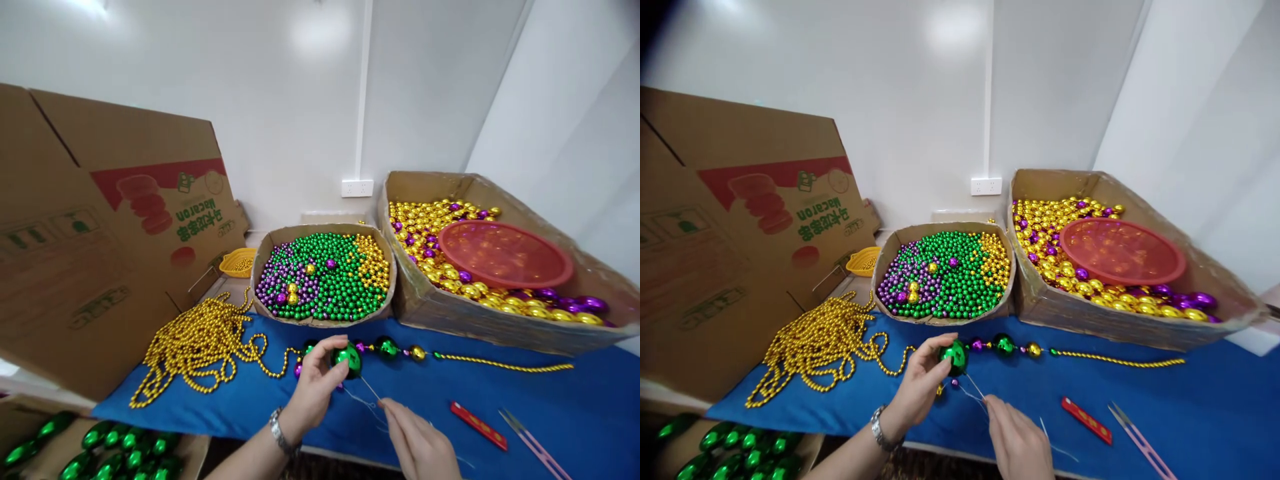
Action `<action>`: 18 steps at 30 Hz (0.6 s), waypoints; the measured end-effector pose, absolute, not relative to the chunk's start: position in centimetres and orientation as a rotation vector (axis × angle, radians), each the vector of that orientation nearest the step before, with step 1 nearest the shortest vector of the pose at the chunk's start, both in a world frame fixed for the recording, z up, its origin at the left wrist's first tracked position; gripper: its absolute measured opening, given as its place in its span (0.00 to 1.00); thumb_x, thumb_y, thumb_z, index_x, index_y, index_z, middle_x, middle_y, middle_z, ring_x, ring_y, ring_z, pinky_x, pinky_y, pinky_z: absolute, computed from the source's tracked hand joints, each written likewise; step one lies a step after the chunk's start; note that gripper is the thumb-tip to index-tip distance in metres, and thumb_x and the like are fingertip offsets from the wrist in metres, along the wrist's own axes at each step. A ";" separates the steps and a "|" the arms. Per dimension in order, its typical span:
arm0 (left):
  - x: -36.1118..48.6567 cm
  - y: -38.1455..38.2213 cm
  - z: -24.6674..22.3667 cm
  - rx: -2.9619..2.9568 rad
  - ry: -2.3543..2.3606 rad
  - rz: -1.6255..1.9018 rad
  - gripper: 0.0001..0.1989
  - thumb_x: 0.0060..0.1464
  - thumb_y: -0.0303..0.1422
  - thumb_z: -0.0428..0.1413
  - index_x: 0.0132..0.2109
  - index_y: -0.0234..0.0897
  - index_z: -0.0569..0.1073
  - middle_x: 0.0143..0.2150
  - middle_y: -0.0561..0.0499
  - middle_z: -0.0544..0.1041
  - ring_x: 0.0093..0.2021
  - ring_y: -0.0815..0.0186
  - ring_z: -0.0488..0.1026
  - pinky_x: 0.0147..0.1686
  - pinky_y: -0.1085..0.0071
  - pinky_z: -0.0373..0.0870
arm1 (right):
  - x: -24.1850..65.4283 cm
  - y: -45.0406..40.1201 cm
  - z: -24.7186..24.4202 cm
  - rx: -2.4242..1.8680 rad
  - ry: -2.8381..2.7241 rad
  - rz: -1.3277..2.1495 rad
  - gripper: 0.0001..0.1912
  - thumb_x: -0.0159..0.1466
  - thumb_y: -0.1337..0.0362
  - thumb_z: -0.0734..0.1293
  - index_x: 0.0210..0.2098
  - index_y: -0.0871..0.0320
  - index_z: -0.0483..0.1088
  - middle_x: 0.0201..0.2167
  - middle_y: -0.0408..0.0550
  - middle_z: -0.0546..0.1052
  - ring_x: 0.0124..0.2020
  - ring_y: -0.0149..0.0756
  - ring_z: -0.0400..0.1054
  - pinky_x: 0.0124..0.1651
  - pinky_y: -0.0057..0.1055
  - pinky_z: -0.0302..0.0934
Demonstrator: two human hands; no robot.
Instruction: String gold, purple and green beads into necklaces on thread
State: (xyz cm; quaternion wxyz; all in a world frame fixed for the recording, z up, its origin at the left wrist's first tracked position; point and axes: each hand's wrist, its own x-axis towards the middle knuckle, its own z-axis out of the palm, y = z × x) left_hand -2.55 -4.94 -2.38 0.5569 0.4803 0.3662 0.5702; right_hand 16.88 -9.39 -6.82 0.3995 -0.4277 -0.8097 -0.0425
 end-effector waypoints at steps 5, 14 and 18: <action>-2.4 -5.0 -2.4 1.023 0.775 1.322 0.27 0.45 0.31 0.64 0.53 0.43 0.68 0.54 0.44 0.70 0.53 0.58 0.66 0.47 0.68 0.66 | 17.2 -9.5 -7.2 -1.094 -1.996 0.166 0.15 0.69 0.63 0.54 0.42 0.57 0.72 0.36 0.49 0.80 0.36 0.34 0.77 0.39 0.23 0.70; -1.8 -5.2 -2.9 1.030 0.744 1.314 0.28 0.43 0.28 0.65 0.53 0.41 0.67 0.54 0.43 0.70 0.55 0.56 0.65 0.50 0.65 0.64 | 16.9 -9.4 -7.3 -1.116 -1.922 0.309 0.18 0.69 0.58 0.55 0.41 0.57 0.74 0.34 0.50 0.80 0.35 0.35 0.77 0.38 0.22 0.71; -1.7 -5.5 -2.9 1.129 0.694 1.227 0.30 0.44 0.30 0.65 0.55 0.43 0.66 0.55 0.42 0.69 0.55 0.55 0.65 0.50 0.64 0.65 | 16.8 -9.3 -7.4 -1.125 -1.904 0.291 0.19 0.69 0.57 0.54 0.41 0.57 0.74 0.35 0.51 0.80 0.34 0.35 0.77 0.37 0.22 0.70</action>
